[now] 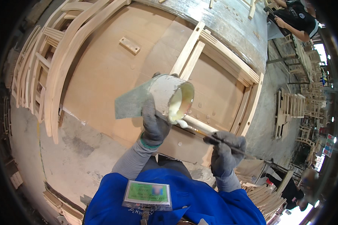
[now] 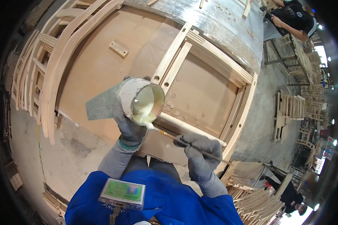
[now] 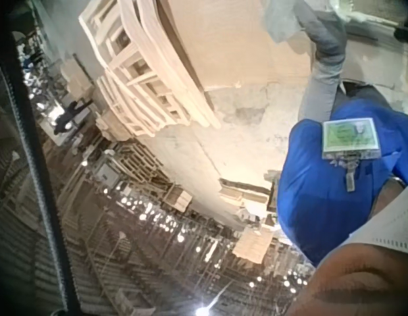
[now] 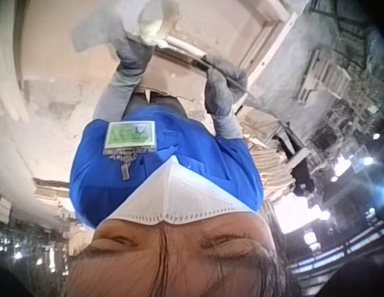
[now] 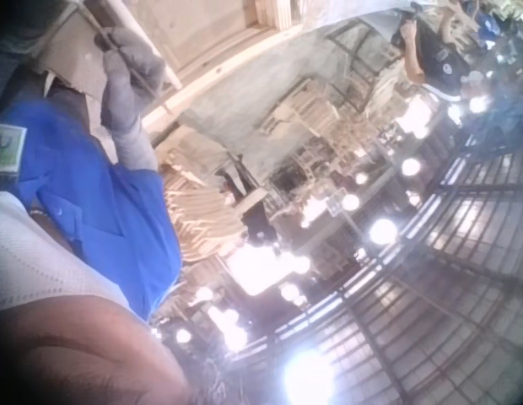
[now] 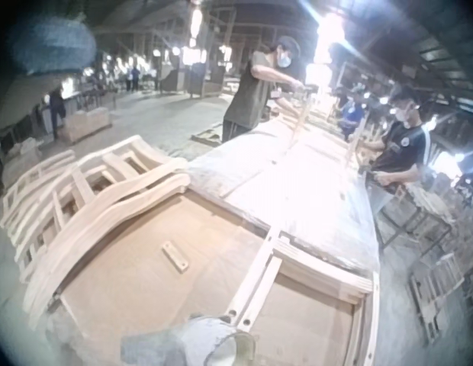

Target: The person applies a light-colored finish to the wooden frame of a chair using a small brush and a container of finish. The person works on the chair frame while other workers assemble furniture in the background.

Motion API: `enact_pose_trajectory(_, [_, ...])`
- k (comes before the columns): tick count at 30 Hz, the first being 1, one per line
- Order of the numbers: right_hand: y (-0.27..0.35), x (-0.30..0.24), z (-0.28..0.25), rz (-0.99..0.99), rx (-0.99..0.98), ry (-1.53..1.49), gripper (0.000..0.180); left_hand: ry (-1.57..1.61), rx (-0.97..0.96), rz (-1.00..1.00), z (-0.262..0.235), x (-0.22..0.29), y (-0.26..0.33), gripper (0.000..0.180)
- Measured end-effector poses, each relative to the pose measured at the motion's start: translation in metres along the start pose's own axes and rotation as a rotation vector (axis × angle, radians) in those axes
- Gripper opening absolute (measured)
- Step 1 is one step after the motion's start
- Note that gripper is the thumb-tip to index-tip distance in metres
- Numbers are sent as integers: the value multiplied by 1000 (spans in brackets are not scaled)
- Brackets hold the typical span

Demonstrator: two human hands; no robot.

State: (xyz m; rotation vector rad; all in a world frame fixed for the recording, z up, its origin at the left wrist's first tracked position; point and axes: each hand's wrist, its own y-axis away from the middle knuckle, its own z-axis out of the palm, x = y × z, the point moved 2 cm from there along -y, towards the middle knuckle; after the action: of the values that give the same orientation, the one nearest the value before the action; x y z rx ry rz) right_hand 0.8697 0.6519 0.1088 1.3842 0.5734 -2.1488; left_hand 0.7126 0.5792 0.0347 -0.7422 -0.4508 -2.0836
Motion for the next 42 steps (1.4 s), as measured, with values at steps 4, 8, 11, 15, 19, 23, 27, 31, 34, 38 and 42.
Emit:
enact_pose_trajectory(4, [-63, 7, 4, 131, 57, 199, 15, 117, 227, -83, -46, -12, 4, 61])
enact_pose_trajectory(8, [-184, 9, -7, -17, 92, 491, 25, 187, 265, -265, -77, -17, 16, 64])
enact_pose_trajectory(11, [-270, 29, -9, -109, 15, 479, 29, 316, 292, -454, -106, -37, 35, 67])
enact_pose_trajectory(15, [-354, 62, -33, -32, -71, 669, 27, 123, 170, -532, -135, -45, 49, 56])
enact_pose_trajectory(19, [-391, 93, -32, 64, -92, 731, 22, 108, 195, -559, -159, -57, 54, 63])
enact_pose_trajectory(23, [-406, 107, -34, 90, -122, 776, 22, 72, 201, -583, -165, -59, 57, 65])
enact_pose_trajectory(27, [-413, 113, -35, 89, -115, 820, 23, 77, 202, -622, -169, -60, 58, 67])
enact_pose_trajectory(31, [-418, 113, -33, 97, -93, 838, 24, 134, 231, -646, -171, -59, 58, 70])
enact_pose_trajectory(34, [-418, 111, -30, 70, -89, 824, 25, 664, 392, -747, -150, -46, 46, 64])
enact_pose_trajectory(38, [-415, 110, -13, 103, -74, 855, 27, 0, 206, -579, -169, -61, 61, 52])
enact_pose_trajectory(42, [-409, 119, -12, 73, -71, 872, 24, -120, 151, -617, -192, -77, 74, 58])
